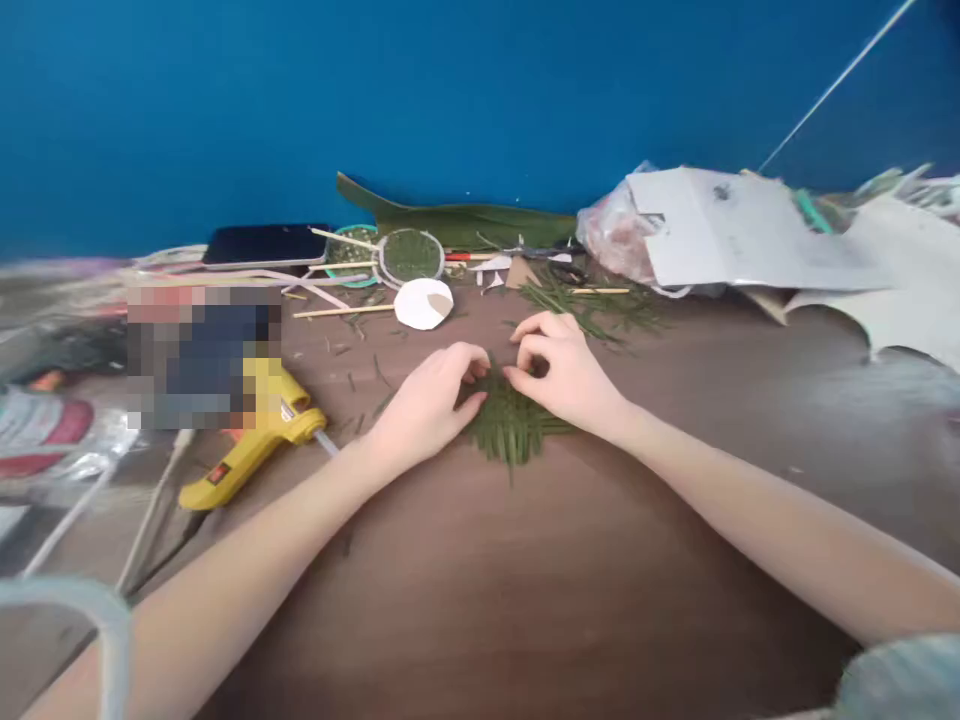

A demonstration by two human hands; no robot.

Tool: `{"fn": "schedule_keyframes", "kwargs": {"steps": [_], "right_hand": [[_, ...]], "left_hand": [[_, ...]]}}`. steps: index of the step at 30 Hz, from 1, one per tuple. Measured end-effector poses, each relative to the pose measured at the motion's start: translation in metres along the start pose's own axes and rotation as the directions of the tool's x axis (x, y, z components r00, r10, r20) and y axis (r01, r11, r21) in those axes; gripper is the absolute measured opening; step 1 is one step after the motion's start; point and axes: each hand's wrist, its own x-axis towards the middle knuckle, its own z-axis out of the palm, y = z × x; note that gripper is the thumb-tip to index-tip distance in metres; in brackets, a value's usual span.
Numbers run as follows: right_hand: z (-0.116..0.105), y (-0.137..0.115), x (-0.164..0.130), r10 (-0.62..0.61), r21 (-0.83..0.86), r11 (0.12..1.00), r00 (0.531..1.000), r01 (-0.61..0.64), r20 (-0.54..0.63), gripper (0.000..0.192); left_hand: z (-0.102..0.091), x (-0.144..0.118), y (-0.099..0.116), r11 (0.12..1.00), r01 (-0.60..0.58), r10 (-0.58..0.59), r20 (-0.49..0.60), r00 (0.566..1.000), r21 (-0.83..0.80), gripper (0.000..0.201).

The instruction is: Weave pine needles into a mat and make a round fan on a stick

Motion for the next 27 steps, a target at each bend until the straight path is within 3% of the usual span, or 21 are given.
{"fn": "schedule_keyframes", "kwargs": {"steps": [11, 18, 27], "right_hand": [[-0.0036, -0.0012, -0.0019, 0.009, 0.093, 0.996, 0.999, -0.005, -0.04, 0.026], [-0.0061, -0.0021, -0.0001, -0.023, 0.148, 0.989, 0.999, 0.027, -0.027, 0.024], [-0.0068, 0.0003, 0.0014, 0.012, 0.191, 0.982, 1.0, -0.008, -0.02, 0.022]], "left_hand": [[-0.0054, 0.0011, 0.002, 1.0, 0.006, -0.006, 0.064, 0.998, 0.01, 0.019], [-0.0055, 0.0008, 0.0006, 0.995, -0.057, 0.05, 0.082, 0.995, 0.086, 0.017], [-0.003, 0.0004, 0.0008, 1.0, -0.013, 0.012, 0.043, 0.999, 0.005, 0.025]]}}
